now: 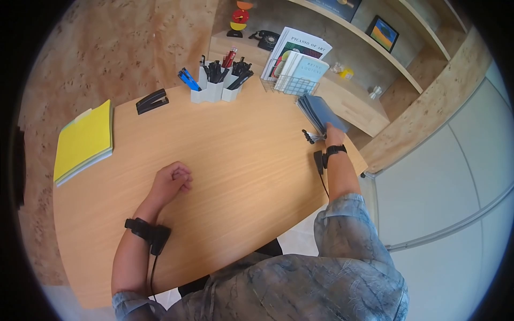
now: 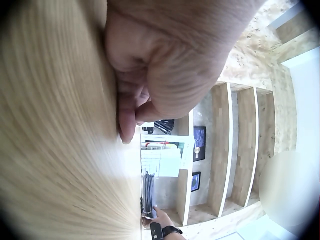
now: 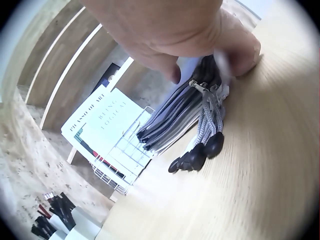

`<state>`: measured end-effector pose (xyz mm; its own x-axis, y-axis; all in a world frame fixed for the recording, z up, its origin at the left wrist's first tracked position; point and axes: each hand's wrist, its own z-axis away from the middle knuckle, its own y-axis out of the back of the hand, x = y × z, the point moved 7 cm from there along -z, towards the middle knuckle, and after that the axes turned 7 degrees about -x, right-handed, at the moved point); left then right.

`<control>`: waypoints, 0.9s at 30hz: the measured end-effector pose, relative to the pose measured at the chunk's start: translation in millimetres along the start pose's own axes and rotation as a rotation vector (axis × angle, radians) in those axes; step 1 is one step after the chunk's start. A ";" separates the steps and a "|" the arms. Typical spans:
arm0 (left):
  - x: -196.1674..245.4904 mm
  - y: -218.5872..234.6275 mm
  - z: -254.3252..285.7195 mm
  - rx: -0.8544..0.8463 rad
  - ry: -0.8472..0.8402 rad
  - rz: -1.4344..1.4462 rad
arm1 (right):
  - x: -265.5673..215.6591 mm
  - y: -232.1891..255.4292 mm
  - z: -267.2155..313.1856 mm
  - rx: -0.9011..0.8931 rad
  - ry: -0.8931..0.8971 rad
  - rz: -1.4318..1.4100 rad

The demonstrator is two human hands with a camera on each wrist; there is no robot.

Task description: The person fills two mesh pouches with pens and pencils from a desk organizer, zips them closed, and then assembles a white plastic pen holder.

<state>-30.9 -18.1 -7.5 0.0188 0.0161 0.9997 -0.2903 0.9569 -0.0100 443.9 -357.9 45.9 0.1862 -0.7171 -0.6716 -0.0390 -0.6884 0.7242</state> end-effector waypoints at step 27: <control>-1.4 6.4 1.8 0.023 0.027 0.029 | -262.6 -256.8 296.9 -1.255 0.227 -1.041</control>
<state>-34.4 -12.6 -8.8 0.0355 0.0516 0.9980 -0.3128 0.9490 -0.0380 113.5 -25.0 -10.1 -0.2425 0.0762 -0.9672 0.9369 -0.2405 -0.2539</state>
